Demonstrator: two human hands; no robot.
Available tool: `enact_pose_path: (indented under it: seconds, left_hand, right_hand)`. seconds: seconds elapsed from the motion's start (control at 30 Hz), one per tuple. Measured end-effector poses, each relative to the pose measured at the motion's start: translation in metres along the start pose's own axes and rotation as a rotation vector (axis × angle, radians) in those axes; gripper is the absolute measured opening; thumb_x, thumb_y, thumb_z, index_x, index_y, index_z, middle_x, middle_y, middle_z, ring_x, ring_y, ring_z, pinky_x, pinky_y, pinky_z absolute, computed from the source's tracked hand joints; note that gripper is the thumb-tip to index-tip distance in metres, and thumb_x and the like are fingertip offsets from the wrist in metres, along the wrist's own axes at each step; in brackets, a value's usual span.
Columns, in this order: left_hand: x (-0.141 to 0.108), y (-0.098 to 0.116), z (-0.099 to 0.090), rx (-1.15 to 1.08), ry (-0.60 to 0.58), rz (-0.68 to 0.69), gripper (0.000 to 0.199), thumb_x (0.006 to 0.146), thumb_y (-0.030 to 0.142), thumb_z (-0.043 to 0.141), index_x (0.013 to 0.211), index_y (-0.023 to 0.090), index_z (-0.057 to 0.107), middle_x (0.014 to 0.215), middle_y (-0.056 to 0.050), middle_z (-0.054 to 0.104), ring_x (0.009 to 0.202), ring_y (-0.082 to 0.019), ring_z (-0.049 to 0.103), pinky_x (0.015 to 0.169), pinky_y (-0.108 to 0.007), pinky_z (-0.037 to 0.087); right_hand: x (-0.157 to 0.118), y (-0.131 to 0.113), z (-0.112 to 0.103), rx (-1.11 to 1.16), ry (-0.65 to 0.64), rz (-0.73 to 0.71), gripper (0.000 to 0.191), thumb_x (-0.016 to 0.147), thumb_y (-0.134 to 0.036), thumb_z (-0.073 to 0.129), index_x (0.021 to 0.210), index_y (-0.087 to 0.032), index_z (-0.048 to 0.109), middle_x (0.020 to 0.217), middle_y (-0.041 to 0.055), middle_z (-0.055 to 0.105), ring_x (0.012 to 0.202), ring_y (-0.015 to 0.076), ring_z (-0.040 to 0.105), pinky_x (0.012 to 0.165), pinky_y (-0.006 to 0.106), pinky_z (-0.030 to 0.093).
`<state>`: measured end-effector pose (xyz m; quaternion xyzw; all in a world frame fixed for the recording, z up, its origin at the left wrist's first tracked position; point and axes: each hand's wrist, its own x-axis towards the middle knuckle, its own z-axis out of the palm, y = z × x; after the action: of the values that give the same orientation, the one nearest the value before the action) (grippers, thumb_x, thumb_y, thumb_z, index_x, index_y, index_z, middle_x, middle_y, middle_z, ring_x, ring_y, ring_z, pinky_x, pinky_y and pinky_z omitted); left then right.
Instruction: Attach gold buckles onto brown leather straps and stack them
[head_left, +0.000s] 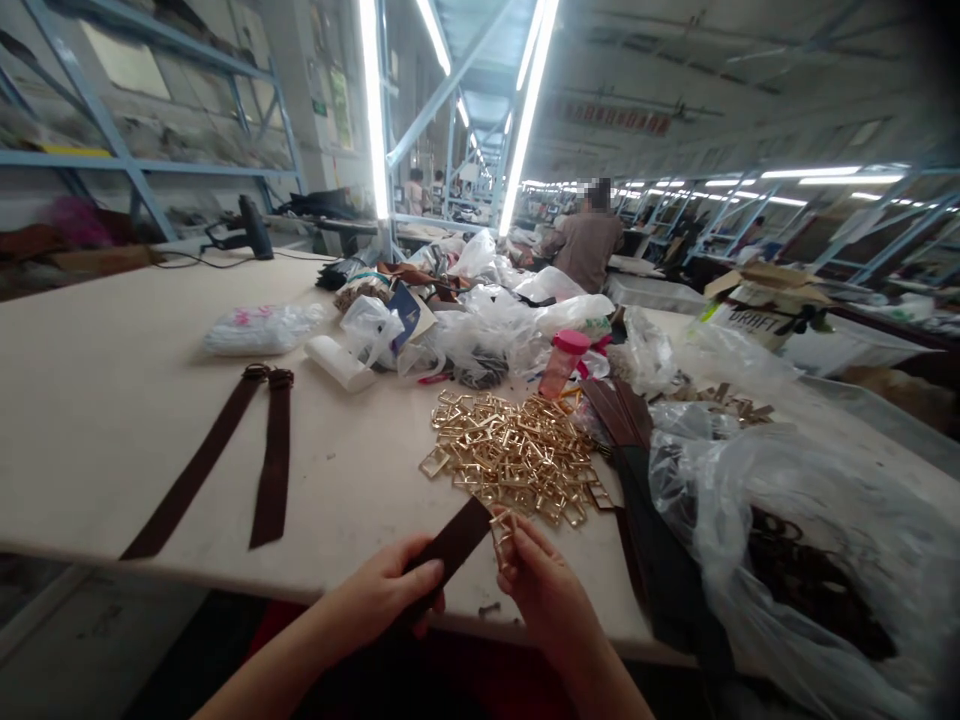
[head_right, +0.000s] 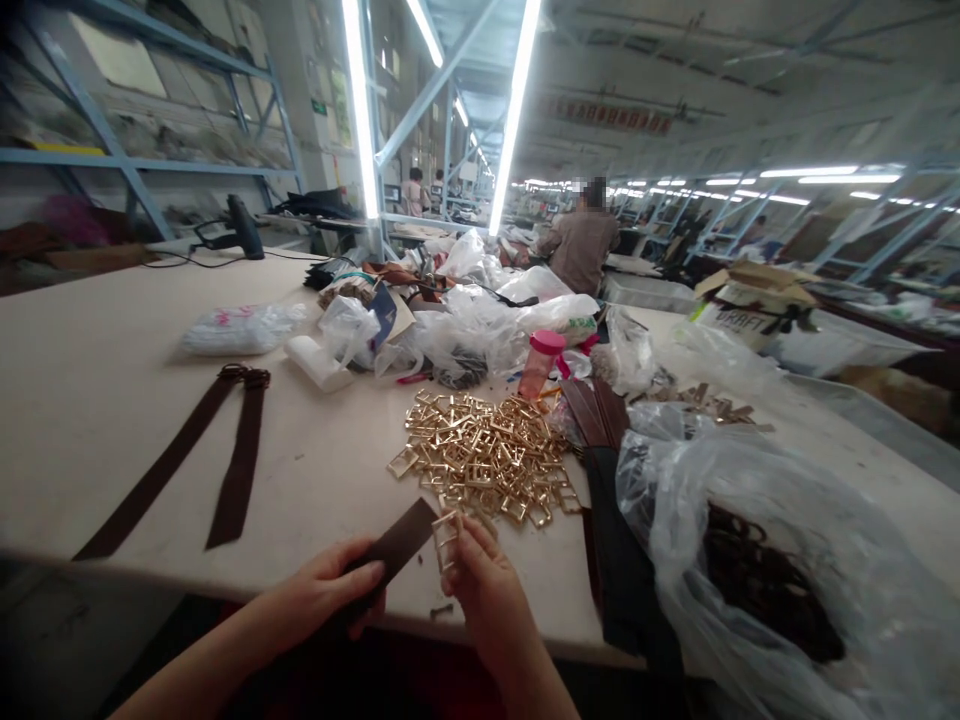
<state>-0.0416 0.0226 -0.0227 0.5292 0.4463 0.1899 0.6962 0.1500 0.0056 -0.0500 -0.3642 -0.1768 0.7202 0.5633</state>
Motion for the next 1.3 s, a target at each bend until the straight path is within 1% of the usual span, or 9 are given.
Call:
enact_pose_path:
  seconds: [0.07, 0.17, 0.33, 0.47, 0.57, 0.8, 1.07, 1.2, 1.3]
  left_hand:
    - [-0.005, -0.004, -0.002, 0.034, -0.097, -0.011, 0.04, 0.08, 0.05, 0.049, 0.098, 0.015, 0.049, 0.073, 0.0, 0.057, 0.052, -0.009, 0.048, 0.049, -0.02, 0.035]
    - [-0.011, -0.002, -0.004, 0.084, -0.161, -0.024, 0.036, 0.082, 0.047, 0.048, 0.099, 0.016, 0.051, 0.074, 0.0, 0.057, 0.053, -0.009, 0.049, 0.051, -0.021, 0.036]
    - [-0.02, 0.008, -0.005, 0.186, -0.237, -0.08, 0.03, 0.083, 0.042, 0.046, 0.097, 0.016, 0.052, 0.074, 0.001, 0.056, 0.055, -0.009, 0.049, 0.052, -0.02, 0.037]
    - [-0.02, 0.011, -0.002, 0.219, -0.212, -0.071, 0.026, 0.084, 0.04, 0.044, 0.092, 0.016, 0.051, 0.074, 0.001, 0.055, 0.055, -0.008, 0.049, 0.052, -0.02, 0.038]
    - [-0.019, 0.012, 0.0, 0.228, -0.193, -0.067, 0.025, 0.084, 0.039, 0.044, 0.09, 0.016, 0.051, 0.075, 0.001, 0.056, 0.055, -0.008, 0.049, 0.053, -0.02, 0.038]
    - [-0.017, 0.01, -0.001, 0.21, -0.165, -0.063, 0.027, 0.084, 0.038, 0.044, 0.096, 0.015, 0.052, 0.075, 0.001, 0.055, 0.056, -0.008, 0.05, 0.054, -0.02, 0.039]
    - [-0.018, 0.013, 0.001, 0.108, -0.204, -0.065, 0.026, 0.082, 0.036, 0.049, 0.097, 0.015, 0.049, 0.077, 0.001, 0.057, 0.059, -0.009, 0.051, 0.056, -0.021, 0.039]
    - [-0.012, 0.01, 0.005, 0.051, -0.2, -0.057, 0.028, 0.082, 0.038, 0.05, 0.098, 0.015, 0.047, 0.076, 0.001, 0.056, 0.058, -0.009, 0.051, 0.054, -0.021, 0.038]
    - [-0.006, 0.005, 0.009, 0.013, -0.185, 0.004, 0.031, 0.083, 0.042, 0.048, 0.099, 0.015, 0.048, 0.077, 0.001, 0.056, 0.057, -0.009, 0.051, 0.053, -0.021, 0.039]
  right_hand:
    - [-0.006, -0.002, 0.001, 0.039, -0.064, 0.091, 0.038, 0.065, -0.032, 0.077, 0.097, -0.017, 0.065, 0.061, -0.0033, 0.048, 0.048, 0.0037, 0.039, 0.043, 0.015, 0.032]
    - [-0.013, 0.001, 0.0, 0.052, -0.128, 0.151, 0.026, 0.07, -0.03, 0.073, 0.092, -0.017, 0.066, 0.059, -0.004, 0.046, 0.047, 0.0033, 0.037, 0.041, 0.013, 0.032]
    - [-0.017, 0.005, 0.0, 0.005, -0.128, 0.181, 0.037, 0.072, -0.03, 0.071, 0.105, -0.016, 0.063, 0.067, -0.0015, 0.05, 0.051, 0.0028, 0.04, 0.045, 0.013, 0.037]
    - [-0.018, 0.004, 0.002, -0.02, -0.155, 0.126, 0.039, 0.072, -0.035, 0.07, 0.106, -0.017, 0.064, 0.065, -0.0024, 0.049, 0.05, 0.0029, 0.038, 0.045, 0.014, 0.038]
    - [-0.019, 0.004, 0.002, -0.107, -0.105, 0.09, 0.039, 0.072, -0.039, 0.071, 0.106, -0.023, 0.064, 0.075, -0.0003, 0.055, 0.053, 0.0032, 0.042, 0.048, 0.014, 0.039]
    - [-0.016, 0.008, -0.003, -0.314, -0.099, -0.03, 0.04, 0.074, -0.046, 0.066, 0.108, -0.025, 0.063, 0.083, 0.0014, 0.057, 0.055, 0.0038, 0.041, 0.049, 0.014, 0.039]
    - [-0.016, 0.014, -0.01, -0.33, -0.228, -0.145, 0.061, 0.072, -0.062, 0.057, 0.119, -0.023, 0.055, 0.086, 0.0037, 0.057, 0.064, 0.0101, 0.047, 0.055, 0.02, 0.04]
    - [-0.016, 0.017, -0.005, -0.404, -0.197, -0.123, 0.045, 0.074, -0.042, 0.068, 0.114, -0.027, 0.056, 0.091, -0.0001, 0.061, 0.069, 0.0086, 0.051, 0.066, 0.02, 0.042]
    - [-0.017, 0.022, 0.005, -0.386, -0.228, -0.055, 0.039, 0.072, -0.035, 0.07, 0.107, -0.022, 0.057, 0.091, 0.001, 0.063, 0.072, 0.0109, 0.056, 0.068, 0.023, 0.044]
